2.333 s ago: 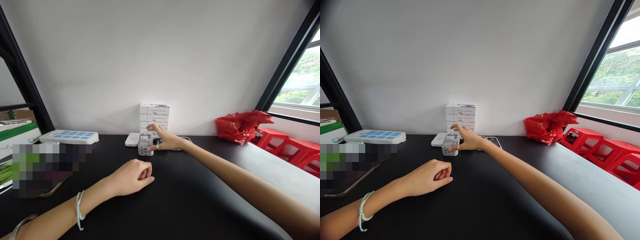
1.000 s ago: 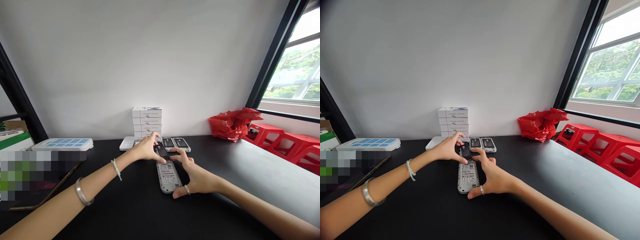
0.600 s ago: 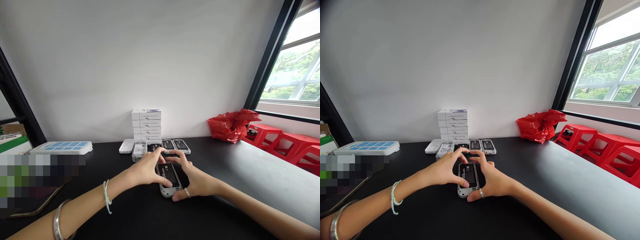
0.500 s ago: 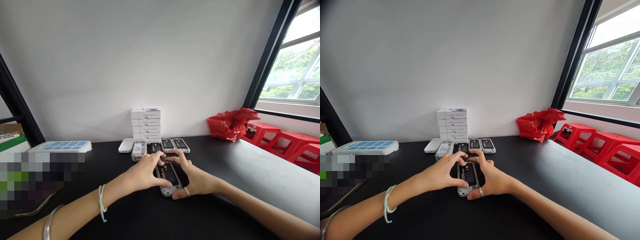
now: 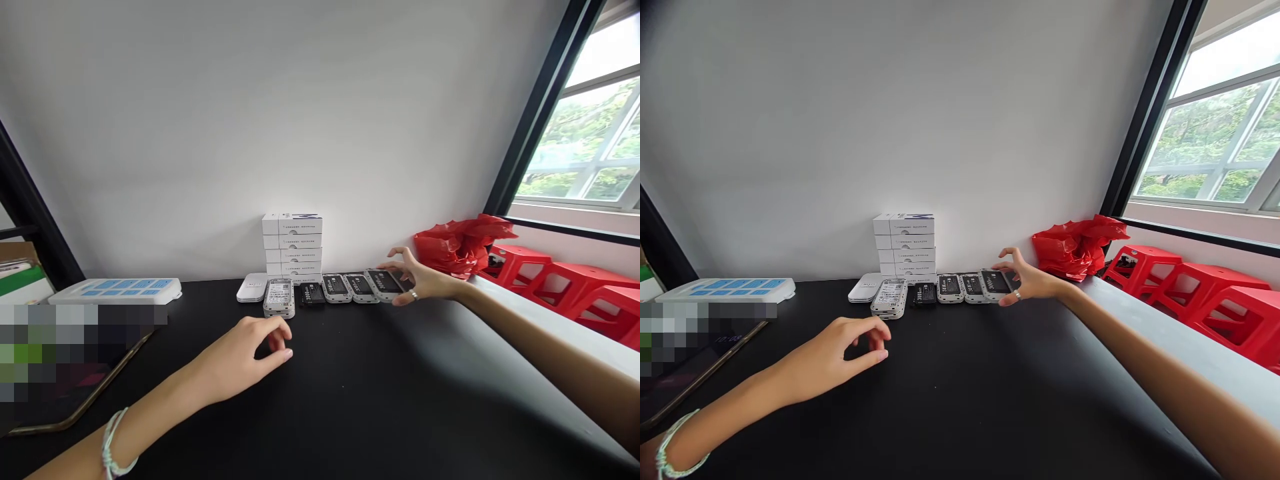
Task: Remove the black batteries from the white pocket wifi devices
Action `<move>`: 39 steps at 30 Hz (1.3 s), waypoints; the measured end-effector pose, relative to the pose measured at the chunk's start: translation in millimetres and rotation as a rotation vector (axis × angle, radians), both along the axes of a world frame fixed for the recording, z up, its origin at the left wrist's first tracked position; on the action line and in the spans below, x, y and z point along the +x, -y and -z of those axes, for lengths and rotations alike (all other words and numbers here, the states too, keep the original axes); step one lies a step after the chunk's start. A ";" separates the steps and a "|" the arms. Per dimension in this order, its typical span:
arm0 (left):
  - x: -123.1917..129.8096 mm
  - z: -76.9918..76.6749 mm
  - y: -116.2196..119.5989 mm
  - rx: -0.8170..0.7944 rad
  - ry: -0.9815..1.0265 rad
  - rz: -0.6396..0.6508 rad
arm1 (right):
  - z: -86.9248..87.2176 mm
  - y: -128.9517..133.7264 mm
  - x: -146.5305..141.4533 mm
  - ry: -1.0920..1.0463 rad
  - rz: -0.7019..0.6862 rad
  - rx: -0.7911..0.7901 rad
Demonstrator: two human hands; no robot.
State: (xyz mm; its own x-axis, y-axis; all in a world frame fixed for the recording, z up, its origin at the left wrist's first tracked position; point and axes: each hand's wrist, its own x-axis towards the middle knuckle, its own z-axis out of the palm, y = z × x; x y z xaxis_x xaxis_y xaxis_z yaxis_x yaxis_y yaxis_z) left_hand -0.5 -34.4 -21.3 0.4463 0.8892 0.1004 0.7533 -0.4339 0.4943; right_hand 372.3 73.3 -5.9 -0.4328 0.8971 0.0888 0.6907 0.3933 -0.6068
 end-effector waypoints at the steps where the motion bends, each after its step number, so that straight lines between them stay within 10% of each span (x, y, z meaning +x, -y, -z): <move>1: -1.1 1.6 -0.2 -0.022 -0.007 0.008 | 0.9 -9.3 9.6 -0.002 0.022 -0.046; 9: 0.1 12.9 -6.3 -0.075 0.020 0.057 | 19.7 -30.4 22.2 0.094 0.003 -0.143; 13: 0.6 12.9 -5.5 -0.060 -0.017 0.063 | 10.9 -24.9 2.0 0.059 0.115 0.046; 17: 1.0 13.8 -5.8 -0.051 -0.031 0.081 | 4.7 -12.2 -56.1 -0.079 0.091 0.430; 21: 0.3 16.1 -6.1 -0.038 -0.013 0.087 | 12.5 0.4 -134.2 0.009 -0.288 0.316; 27: -1.3 17.6 -4.5 -0.041 0.022 0.100 | 19.3 -8.5 -201.8 0.133 -0.350 0.234; 39: -9.7 12.8 -15.3 0.049 0.041 0.087 | 17.5 60.0 -137.0 0.069 -0.231 0.019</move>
State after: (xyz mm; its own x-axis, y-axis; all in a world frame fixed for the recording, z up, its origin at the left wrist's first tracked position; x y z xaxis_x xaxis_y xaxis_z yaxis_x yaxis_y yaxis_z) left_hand -10.2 -19.1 -34.1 0.5162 0.8410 0.1623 0.6915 -0.5210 0.5004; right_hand 235.3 13.3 -23.4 -0.6322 0.7718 0.0679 0.6205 0.5568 -0.5522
